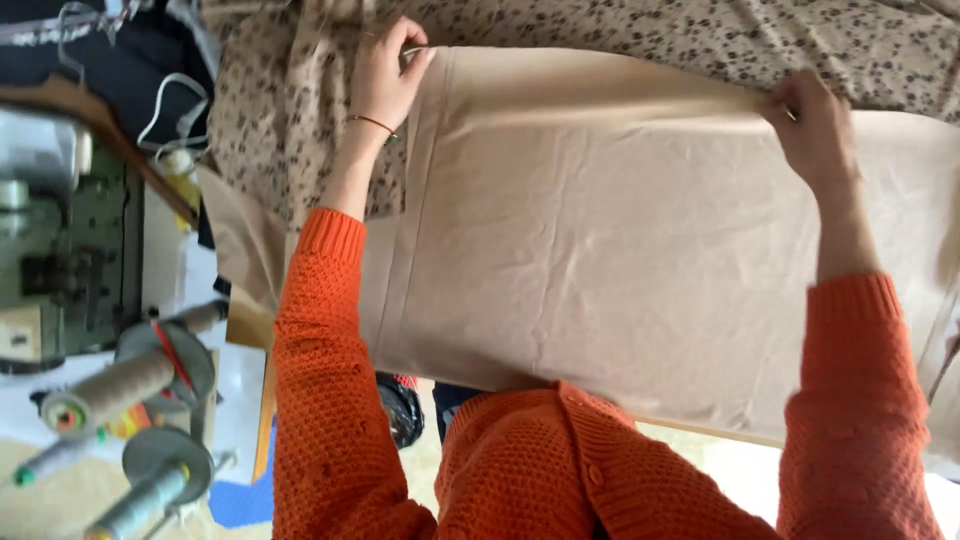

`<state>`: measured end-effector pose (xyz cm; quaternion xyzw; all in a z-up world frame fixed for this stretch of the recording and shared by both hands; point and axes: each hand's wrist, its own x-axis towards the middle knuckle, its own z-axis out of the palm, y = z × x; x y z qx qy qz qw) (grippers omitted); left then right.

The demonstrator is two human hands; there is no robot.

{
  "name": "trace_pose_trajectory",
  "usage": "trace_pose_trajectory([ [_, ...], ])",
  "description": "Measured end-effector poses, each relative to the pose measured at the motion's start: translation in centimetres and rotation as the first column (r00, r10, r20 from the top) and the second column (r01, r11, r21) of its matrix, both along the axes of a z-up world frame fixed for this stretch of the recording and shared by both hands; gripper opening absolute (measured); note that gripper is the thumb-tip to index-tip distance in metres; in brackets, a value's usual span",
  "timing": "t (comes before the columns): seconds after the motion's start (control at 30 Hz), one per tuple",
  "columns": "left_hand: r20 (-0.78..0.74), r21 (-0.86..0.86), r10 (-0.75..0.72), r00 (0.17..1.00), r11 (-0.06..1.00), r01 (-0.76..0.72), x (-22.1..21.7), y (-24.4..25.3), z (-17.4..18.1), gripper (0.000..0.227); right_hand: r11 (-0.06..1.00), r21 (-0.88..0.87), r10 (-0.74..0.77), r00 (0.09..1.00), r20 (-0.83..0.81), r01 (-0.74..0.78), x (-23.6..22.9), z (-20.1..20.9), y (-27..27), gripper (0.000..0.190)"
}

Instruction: The person measures and marks a large piece of beige fabric laid out on a table using a long ruler and a pen. They align the ruler along the fabric edges, draw straight lines, and adjust the fabric position to continue marking measurements.

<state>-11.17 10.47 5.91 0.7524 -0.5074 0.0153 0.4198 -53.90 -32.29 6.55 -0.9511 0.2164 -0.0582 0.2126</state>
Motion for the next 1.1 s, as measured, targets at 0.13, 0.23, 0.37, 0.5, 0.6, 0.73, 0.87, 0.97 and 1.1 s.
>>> trace_pose_trajectory([
  [0.13, -0.043, -0.121, 0.006, 0.999, 0.993, -0.011, -2.7, 1.0, 1.8, 0.012, 0.999, -0.044, -0.026, 0.996, -0.085, 0.023, -3.9, 1.9, 1.7, 0.032],
  [0.23, -0.124, -0.132, -0.009, 0.992, 0.991, -0.007, -2.1, 1.0, -0.7, 0.010, 0.990, -0.129, -0.050, 0.999, -0.002, 0.050, -9.2, -3.9, -3.0, 0.031],
  [0.37, -0.083, -0.158, -0.016, 0.996, 0.987, 0.002, -1.1, -0.5, -2.5, 0.010, 0.982, -0.186, 0.035, 0.952, 0.305, 0.024, -14.8, -10.5, -7.9, 0.036],
  [0.5, 0.027, -0.163, 0.127, 0.991, 0.979, -0.121, 0.6, -1.5, -4.6, 0.012, 0.752, -0.577, -0.357, 0.933, 0.050, 0.319, -17.7, -8.4, -8.2, 0.056],
  [0.6, 0.022, -0.097, 0.228, 0.973, 0.969, -0.225, 0.0, -1.4, -4.2, 0.012, 0.598, -0.720, -0.420, 0.903, 0.093, 0.352, -20.2, -6.4, -9.6, 0.056],
  [0.73, -0.107, -0.017, 0.362, 0.926, 0.930, -0.366, -2.0, -1.6, -2.7, 0.012, 0.523, -0.744, -0.501, 0.856, 0.127, 0.416, -23.4, -7.2, -14.3, 0.057],
  [0.87, -0.205, 0.000, 0.393, 0.896, 0.916, -0.402, -2.4, -1.8, -3.4, 0.016, 0.513, -0.772, -0.468, 0.876, 0.116, 0.376, -24.4, -7.7, -17.6, 0.039],
  [0.97, -0.373, 0.042, 0.457, 0.807, 0.877, -0.478, -3.5, -1.7, -3.0, 0.010, 0.466, -0.809, -0.539, 0.840, 0.062, 0.359, -25.2, -9.2, -19.2, 0.008],
  [1.1, -0.436, -0.059, 0.413, 0.800, 0.874, -0.483, -4.9, -1.4, -3.6, 0.007, 0.673, -0.445, -0.477, 0.806, 0.349, 0.591, -26.7, -6.7, -16.7, 0.023],
])
